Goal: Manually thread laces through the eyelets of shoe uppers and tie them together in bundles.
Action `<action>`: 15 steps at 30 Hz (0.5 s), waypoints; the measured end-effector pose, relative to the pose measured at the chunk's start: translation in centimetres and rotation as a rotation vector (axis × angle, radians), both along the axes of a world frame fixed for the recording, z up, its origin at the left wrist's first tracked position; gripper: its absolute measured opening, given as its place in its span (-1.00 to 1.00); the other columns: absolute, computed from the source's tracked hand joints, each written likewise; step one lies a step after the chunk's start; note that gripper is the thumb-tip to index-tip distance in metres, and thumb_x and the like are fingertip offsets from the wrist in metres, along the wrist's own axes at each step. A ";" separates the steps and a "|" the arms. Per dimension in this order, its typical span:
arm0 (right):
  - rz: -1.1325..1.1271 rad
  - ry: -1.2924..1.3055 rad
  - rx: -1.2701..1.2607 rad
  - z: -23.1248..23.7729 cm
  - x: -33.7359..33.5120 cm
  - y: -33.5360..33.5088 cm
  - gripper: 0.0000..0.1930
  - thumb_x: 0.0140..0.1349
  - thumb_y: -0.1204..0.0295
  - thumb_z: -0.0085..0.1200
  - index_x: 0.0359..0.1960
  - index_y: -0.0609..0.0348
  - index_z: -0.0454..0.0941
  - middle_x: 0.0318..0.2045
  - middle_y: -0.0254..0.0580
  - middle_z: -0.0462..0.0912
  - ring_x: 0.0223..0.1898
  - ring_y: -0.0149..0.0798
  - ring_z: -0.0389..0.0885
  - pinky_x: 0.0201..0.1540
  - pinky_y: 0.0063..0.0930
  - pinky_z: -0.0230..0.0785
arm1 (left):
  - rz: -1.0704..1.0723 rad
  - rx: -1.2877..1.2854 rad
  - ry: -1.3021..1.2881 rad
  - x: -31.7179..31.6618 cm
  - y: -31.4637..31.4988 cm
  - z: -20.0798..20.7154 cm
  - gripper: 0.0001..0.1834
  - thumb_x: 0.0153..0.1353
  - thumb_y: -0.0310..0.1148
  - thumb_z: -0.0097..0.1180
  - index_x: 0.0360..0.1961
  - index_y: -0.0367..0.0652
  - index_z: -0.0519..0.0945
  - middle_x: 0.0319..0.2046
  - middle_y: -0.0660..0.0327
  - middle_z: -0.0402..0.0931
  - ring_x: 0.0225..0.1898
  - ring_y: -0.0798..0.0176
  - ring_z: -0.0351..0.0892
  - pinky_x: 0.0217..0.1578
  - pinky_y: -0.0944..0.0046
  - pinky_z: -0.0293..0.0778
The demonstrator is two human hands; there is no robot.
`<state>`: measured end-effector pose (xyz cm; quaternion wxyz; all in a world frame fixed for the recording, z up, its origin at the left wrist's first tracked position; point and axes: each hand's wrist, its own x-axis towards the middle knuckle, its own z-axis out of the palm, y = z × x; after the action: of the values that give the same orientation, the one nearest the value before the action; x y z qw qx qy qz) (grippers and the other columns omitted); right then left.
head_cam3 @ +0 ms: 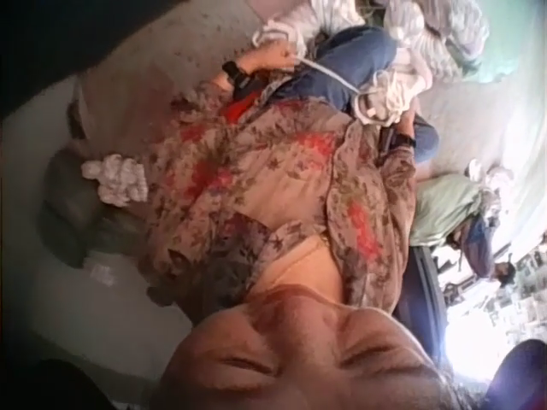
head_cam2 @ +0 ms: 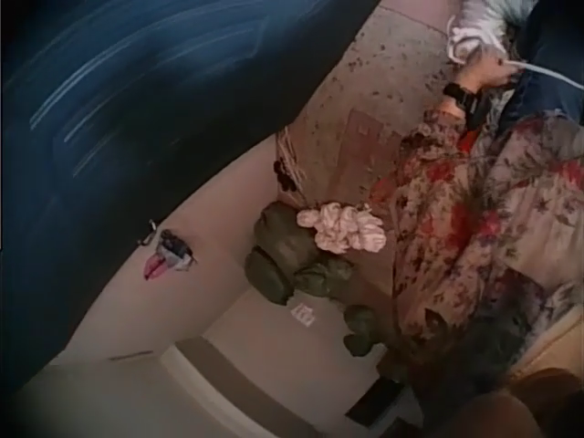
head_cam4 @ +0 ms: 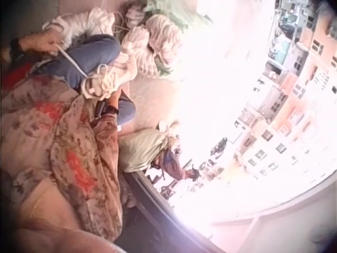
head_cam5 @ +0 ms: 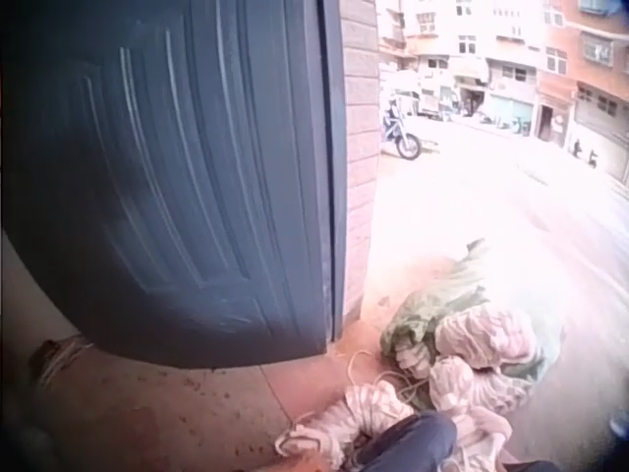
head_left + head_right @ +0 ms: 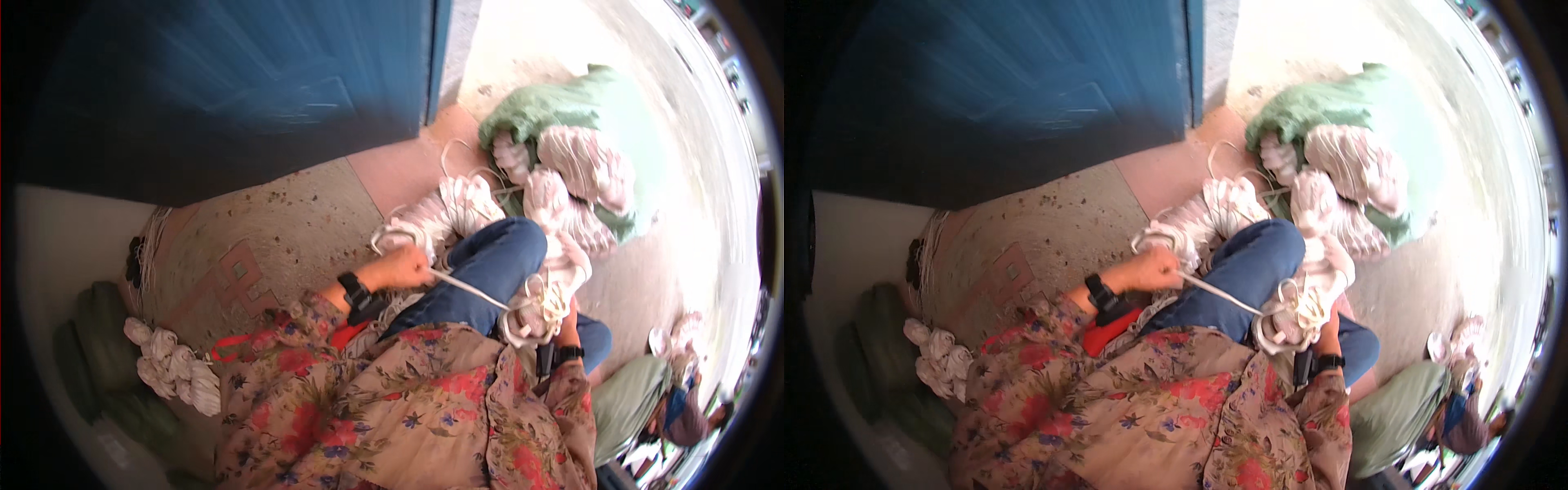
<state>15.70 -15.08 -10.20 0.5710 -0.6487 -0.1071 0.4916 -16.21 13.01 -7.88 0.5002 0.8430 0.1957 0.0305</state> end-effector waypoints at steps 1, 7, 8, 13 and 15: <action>0.035 0.065 0.028 0.2 -0.3 0.3 -0.66 0.29 0.40 -0.35 0.07 0.22 0.22 -0.07 -0.16 0.44 -0.02 -0.28 0.39 0.04 -0.41 0.24 | 0.063 -0.120 0.006 -1.2 -1.5 -0.4 -0.66 -0.06 -0.23 0.12 -0.73 -0.30 0.43 -0.80 0.03 0.29 -0.75 0.24 0.26 -0.67 0.21 0.19; 0.411 0.064 0.310 -1.9 -5.7 6.8 -0.67 0.26 0.43 -0.34 0.04 0.25 0.24 -0.09 -0.14 0.45 -0.10 -0.27 0.45 -0.03 -0.43 0.32 | 0.103 -0.204 0.027 -0.9 -6.1 -1.8 -0.65 0.00 -0.13 -0.01 -0.59 -0.26 0.53 -0.64 -0.04 0.46 -0.60 0.05 0.48 -0.53 0.13 0.35; 0.451 0.045 0.323 -2.3 -6.2 7.5 -0.66 0.26 0.42 -0.33 0.04 0.24 0.25 -0.09 -0.13 0.45 -0.09 -0.27 0.45 -0.03 -0.42 0.31 | 0.124 -0.142 -0.009 -0.4 -6.4 -1.8 -0.65 0.00 -0.14 -0.02 -0.57 -0.27 0.53 -0.63 -0.05 0.46 -0.58 0.02 0.49 -0.51 0.12 0.36; 0.609 -0.114 0.289 -2.8 -1.8 6.2 -0.65 0.24 0.36 -0.28 0.03 0.21 0.27 -0.09 -0.10 0.45 -0.08 -0.24 0.44 -0.03 -0.40 0.30 | 0.111 0.322 -0.097 0.3 -5.6 -2.3 -0.75 -0.06 -0.26 -0.04 -0.66 -0.23 0.51 -0.63 -0.01 0.44 -0.54 -0.03 0.49 -0.50 0.10 0.38; 0.646 -0.190 0.248 -2.7 0.9 4.6 -0.64 0.23 0.33 -0.27 0.03 0.19 0.28 -0.08 -0.09 0.45 -0.08 -0.24 0.44 -0.02 -0.39 0.29 | 0.263 0.140 -0.297 2.2 -4.1 -2.3 -0.67 0.02 -0.24 -0.07 -0.65 -0.33 0.46 -0.65 -0.08 0.42 -0.59 -0.06 0.44 -0.52 0.08 0.33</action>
<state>16.57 -10.49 -12.92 0.4479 -0.5500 -0.4180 0.5676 -14.06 8.91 -10.17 0.4552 0.8291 0.2258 0.2330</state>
